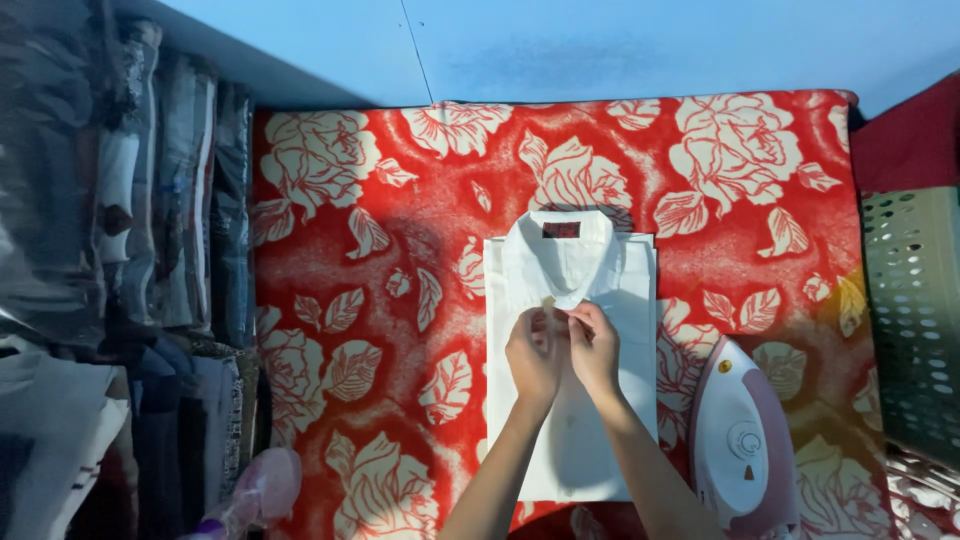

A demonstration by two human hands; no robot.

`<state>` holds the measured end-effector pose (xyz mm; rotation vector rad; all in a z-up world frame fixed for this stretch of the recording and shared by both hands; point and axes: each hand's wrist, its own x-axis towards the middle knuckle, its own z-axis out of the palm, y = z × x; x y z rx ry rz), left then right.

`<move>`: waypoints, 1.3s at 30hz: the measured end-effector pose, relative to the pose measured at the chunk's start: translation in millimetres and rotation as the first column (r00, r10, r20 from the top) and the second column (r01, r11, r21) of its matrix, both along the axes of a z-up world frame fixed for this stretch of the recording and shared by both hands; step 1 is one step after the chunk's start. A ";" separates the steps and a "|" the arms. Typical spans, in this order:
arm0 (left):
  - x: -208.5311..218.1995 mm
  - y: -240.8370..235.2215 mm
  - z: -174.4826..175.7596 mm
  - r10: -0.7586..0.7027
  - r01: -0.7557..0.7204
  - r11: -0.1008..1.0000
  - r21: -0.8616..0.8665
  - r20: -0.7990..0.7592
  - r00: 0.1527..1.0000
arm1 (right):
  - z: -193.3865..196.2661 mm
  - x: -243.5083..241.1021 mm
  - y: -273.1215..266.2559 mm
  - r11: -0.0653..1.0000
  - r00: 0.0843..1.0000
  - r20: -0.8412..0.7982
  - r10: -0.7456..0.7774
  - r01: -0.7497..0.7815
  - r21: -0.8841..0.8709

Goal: Ironing and folding a white long-sleeved shirt on a flat surface

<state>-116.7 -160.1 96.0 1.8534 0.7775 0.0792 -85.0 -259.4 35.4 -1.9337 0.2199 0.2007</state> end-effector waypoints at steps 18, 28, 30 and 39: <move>-24.8 10.8 -31.1 -0.558 0.434 0.761 0.482 0.146 0.817 | 82.5 -65.8 -241.0 0.383 0.986 0.114 0.120 0.060 -0.922; 5.2 15.0 -63.8 -0.315 0.267 0.941 0.206 0.256 0.914 | 125.3 -73.5 -185.6 0.766 0.945 -0.245 0.216 -0.319 -0.558; 14.2 16.0 -66.1 -0.326 0.284 0.940 0.188 0.246 0.913 | 99.6 -75.1 -156.1 0.731 0.922 -0.181 0.341 -0.381 -0.566; 29.9 22.1 12.8 -0.512 0.674 0.559 0.483 -0.438 0.739 | 80.2 -36.6 -76.4 0.577 0.836 -0.426 0.346 -0.548 -0.606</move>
